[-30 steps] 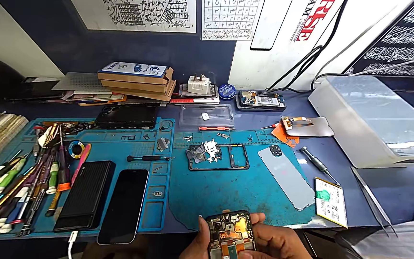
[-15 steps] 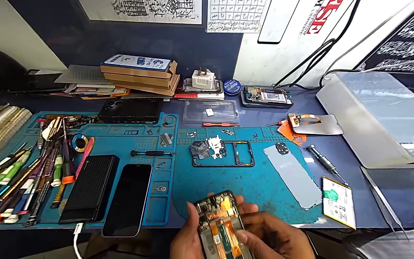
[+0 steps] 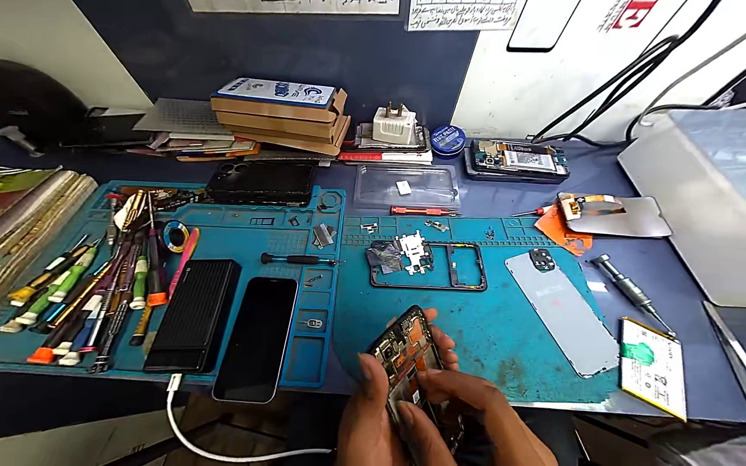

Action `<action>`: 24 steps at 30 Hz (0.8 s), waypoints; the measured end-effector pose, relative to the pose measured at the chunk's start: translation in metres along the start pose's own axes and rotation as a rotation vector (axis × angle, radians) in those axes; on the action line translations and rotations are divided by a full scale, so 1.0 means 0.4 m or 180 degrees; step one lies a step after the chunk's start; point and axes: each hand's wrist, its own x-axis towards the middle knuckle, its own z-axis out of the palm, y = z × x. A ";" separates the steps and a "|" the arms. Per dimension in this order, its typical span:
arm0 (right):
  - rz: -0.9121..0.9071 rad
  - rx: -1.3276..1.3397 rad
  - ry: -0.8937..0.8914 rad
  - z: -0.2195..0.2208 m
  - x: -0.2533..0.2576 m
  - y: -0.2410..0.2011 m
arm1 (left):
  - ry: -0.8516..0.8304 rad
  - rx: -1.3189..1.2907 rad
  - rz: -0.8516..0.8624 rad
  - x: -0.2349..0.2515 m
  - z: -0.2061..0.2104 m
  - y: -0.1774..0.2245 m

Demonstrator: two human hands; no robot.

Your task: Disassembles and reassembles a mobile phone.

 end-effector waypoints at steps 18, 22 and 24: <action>-0.0329 -0.0095 -0.0140 -0.011 0.011 0.005 | 0.0014 -0.0044 0.0033 0.000 0.014 0.001; -0.0328 -0.0084 -0.0202 -0.015 0.011 0.005 | 0.0034 -0.0090 0.0011 -0.001 0.017 0.001; -0.0334 -0.0099 -0.0214 -0.016 0.011 0.005 | 0.0040 -0.0121 -0.0003 0.000 0.017 0.000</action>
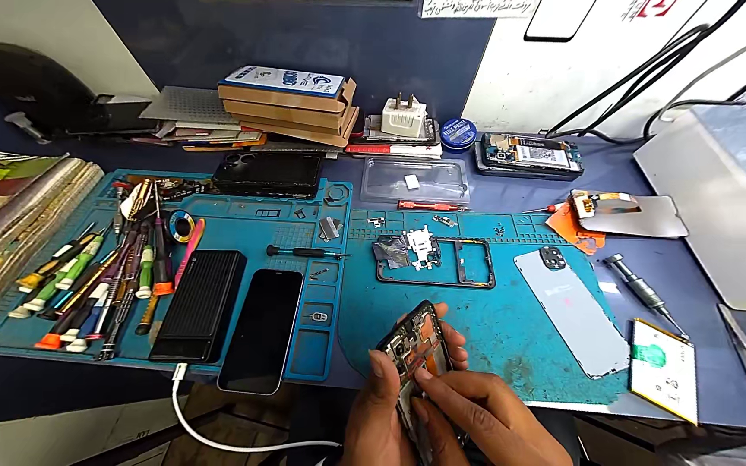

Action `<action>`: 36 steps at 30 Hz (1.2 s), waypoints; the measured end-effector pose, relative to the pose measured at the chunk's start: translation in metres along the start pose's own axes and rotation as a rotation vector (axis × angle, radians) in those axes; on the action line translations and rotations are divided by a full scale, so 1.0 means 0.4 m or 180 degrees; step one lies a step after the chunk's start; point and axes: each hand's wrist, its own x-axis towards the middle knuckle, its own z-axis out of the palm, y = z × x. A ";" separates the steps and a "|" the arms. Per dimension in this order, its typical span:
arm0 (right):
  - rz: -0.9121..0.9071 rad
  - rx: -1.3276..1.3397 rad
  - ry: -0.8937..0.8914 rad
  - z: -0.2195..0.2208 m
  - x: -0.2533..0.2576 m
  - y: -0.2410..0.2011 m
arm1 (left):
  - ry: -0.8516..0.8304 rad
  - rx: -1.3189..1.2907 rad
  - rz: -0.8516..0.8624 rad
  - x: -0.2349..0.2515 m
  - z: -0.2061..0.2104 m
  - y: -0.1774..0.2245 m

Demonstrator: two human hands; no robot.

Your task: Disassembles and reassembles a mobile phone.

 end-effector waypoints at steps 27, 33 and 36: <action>-0.0408 -0.0727 -0.0280 -0.025 0.009 -0.003 | 0.0027 -0.0065 -0.0113 -0.005 0.004 -0.006; -0.0493 -0.0847 -0.0411 -0.039 0.016 0.001 | 0.0115 0.0009 -0.0166 -0.009 0.010 -0.007; -0.0585 -0.0934 -0.0499 -0.041 0.023 0.000 | 0.0192 0.0241 -0.0158 -0.007 0.013 -0.006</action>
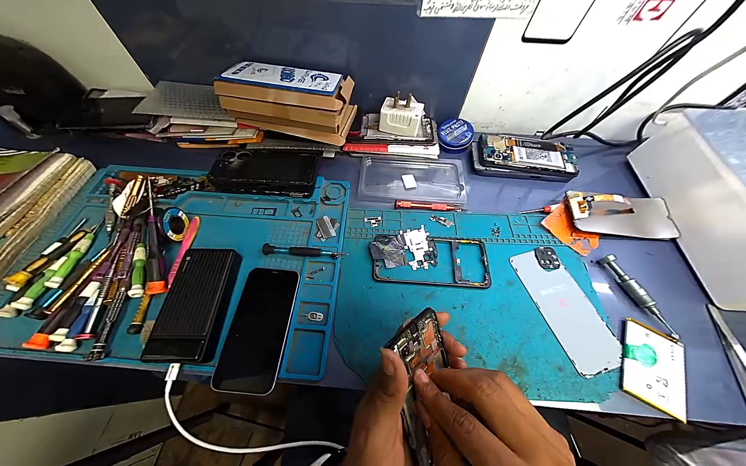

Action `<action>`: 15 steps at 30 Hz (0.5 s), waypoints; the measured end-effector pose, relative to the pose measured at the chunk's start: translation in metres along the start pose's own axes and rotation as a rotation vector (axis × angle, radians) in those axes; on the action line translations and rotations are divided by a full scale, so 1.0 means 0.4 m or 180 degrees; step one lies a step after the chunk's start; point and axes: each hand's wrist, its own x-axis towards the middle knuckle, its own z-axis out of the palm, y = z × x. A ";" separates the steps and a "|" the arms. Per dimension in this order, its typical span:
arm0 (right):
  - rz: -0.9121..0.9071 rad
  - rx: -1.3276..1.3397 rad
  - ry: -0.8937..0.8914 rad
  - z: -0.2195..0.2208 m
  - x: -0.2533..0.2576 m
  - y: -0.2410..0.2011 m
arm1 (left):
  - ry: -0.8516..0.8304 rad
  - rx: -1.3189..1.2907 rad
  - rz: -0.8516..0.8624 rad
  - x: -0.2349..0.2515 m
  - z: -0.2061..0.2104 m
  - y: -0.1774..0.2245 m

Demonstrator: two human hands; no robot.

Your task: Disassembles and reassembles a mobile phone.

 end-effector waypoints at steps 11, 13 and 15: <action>0.0951 0.1161 -0.0505 0.007 0.093 0.072 | 0.0834 -0.0405 -0.0257 0.021 -0.014 0.034; 0.1592 0.1847 -0.0287 -0.028 0.164 0.114 | 0.0760 -0.0654 -0.0356 0.026 -0.030 0.037; 0.1643 0.1742 -0.0069 -0.048 0.204 0.130 | 0.0626 -0.0773 -0.0426 0.032 -0.044 0.040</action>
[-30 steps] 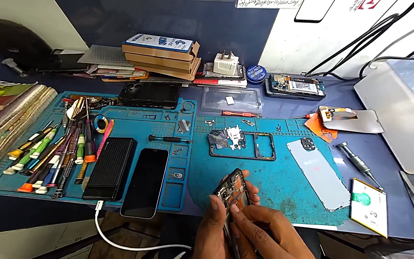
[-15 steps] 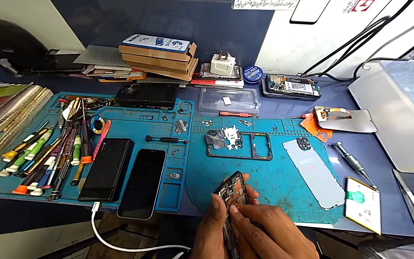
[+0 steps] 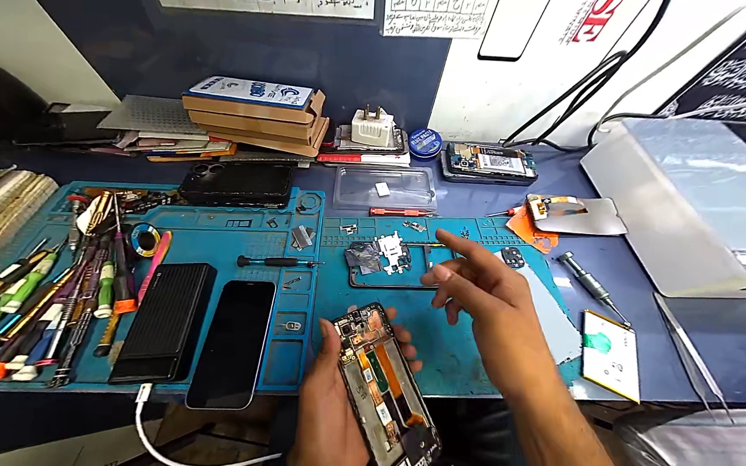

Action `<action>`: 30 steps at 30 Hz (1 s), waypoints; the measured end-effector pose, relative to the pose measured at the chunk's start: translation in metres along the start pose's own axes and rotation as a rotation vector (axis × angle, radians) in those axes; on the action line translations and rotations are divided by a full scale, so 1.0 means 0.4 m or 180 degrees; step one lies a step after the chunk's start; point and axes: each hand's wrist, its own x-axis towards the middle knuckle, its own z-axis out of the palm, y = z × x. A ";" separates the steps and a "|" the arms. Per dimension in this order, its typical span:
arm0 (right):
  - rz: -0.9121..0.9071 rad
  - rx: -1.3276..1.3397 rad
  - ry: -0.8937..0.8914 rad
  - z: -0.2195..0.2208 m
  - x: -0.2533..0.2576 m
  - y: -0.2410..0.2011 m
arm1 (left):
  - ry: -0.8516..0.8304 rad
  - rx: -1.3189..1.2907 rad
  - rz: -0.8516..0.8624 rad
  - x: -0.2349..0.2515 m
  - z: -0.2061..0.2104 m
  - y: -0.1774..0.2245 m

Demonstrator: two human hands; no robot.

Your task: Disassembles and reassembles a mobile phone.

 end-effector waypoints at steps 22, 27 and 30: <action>-0.0906 -0.0879 0.0059 0.015 -0.354 0.136 | -0.0316 0.0370 -0.0242 0.003 0.031 0.003; -0.1330 -0.0724 0.0027 0.002 -0.372 0.151 | -0.0297 0.0386 -0.0415 0.001 0.031 0.025; -0.1495 -0.1034 -0.0134 -0.010 -0.377 0.159 | -0.0223 0.0367 -0.0486 0.000 0.030 0.020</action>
